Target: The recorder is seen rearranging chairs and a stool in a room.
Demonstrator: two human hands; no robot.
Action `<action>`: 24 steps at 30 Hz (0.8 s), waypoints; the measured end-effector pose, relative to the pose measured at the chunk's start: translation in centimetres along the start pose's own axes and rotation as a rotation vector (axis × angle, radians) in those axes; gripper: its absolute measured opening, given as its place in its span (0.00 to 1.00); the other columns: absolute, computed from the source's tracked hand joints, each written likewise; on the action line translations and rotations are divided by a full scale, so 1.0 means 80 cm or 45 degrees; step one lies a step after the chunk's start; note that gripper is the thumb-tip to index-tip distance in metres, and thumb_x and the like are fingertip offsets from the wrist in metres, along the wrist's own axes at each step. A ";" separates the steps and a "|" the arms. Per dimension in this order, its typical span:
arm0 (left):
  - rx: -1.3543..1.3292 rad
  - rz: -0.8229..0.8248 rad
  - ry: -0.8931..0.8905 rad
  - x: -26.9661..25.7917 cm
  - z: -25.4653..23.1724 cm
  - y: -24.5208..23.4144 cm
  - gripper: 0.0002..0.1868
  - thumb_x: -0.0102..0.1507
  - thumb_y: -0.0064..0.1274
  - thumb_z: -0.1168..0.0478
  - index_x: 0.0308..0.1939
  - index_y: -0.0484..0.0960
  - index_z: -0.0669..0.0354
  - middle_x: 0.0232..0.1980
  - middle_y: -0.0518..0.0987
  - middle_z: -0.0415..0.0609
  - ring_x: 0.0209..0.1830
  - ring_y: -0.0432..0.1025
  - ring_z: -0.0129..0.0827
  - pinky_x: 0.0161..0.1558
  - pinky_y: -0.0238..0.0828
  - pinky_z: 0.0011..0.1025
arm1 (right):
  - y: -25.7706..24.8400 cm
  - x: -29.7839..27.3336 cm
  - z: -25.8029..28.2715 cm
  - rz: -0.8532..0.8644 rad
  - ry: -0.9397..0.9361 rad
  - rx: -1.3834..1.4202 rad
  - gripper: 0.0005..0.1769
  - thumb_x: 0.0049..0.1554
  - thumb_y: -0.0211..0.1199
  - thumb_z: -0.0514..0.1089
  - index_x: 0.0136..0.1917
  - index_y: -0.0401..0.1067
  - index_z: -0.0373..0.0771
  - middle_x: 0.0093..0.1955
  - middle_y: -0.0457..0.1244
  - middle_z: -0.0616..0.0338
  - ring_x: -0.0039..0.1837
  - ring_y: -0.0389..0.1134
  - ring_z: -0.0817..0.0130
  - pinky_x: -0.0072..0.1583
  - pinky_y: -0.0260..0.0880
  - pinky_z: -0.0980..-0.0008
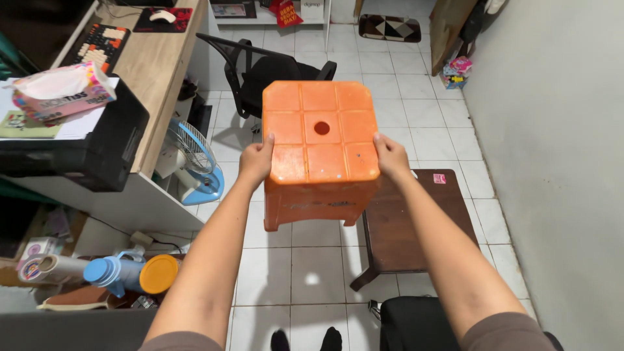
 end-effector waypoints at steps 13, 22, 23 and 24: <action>0.096 0.135 -0.084 0.017 0.216 0.102 0.41 0.61 0.53 0.35 0.59 0.77 0.72 0.51 0.82 0.67 0.53 0.78 0.50 0.54 0.74 0.39 | 0.098 -0.062 -0.181 -0.019 0.252 -0.156 0.30 0.61 0.60 0.62 0.67 0.73 0.40 0.60 0.71 0.50 0.62 0.71 0.69 0.60 0.69 0.69; 0.136 0.307 -0.263 0.005 0.354 0.181 0.41 0.61 0.58 0.39 0.63 0.73 0.73 0.53 0.81 0.68 0.54 0.79 0.48 0.54 0.75 0.38 | 0.163 -0.115 -0.331 0.050 0.522 -0.144 0.31 0.60 0.61 0.61 0.69 0.71 0.42 0.57 0.72 0.52 0.59 0.72 0.72 0.59 0.70 0.70; 0.148 0.339 -0.285 0.005 0.365 0.189 0.40 0.61 0.56 0.39 0.63 0.73 0.72 0.53 0.82 0.67 0.53 0.79 0.48 0.53 0.75 0.38 | 0.169 -0.117 -0.345 0.055 0.538 -0.136 0.30 0.60 0.62 0.60 0.68 0.72 0.41 0.57 0.72 0.52 0.59 0.71 0.73 0.59 0.70 0.70; 0.164 0.374 -0.313 0.002 0.377 0.196 0.39 0.62 0.55 0.40 0.63 0.73 0.71 0.52 0.82 0.66 0.52 0.80 0.48 0.53 0.75 0.38 | 0.174 -0.124 -0.359 0.063 0.560 -0.128 0.30 0.60 0.63 0.59 0.68 0.72 0.40 0.57 0.73 0.52 0.58 0.71 0.73 0.59 0.70 0.71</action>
Point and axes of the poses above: each hand's wrist, its own x-axis towards the middle knuckle, its own y-axis out of the palm, z = x × y, the point moved 8 cm from there along x, towards the middle knuckle
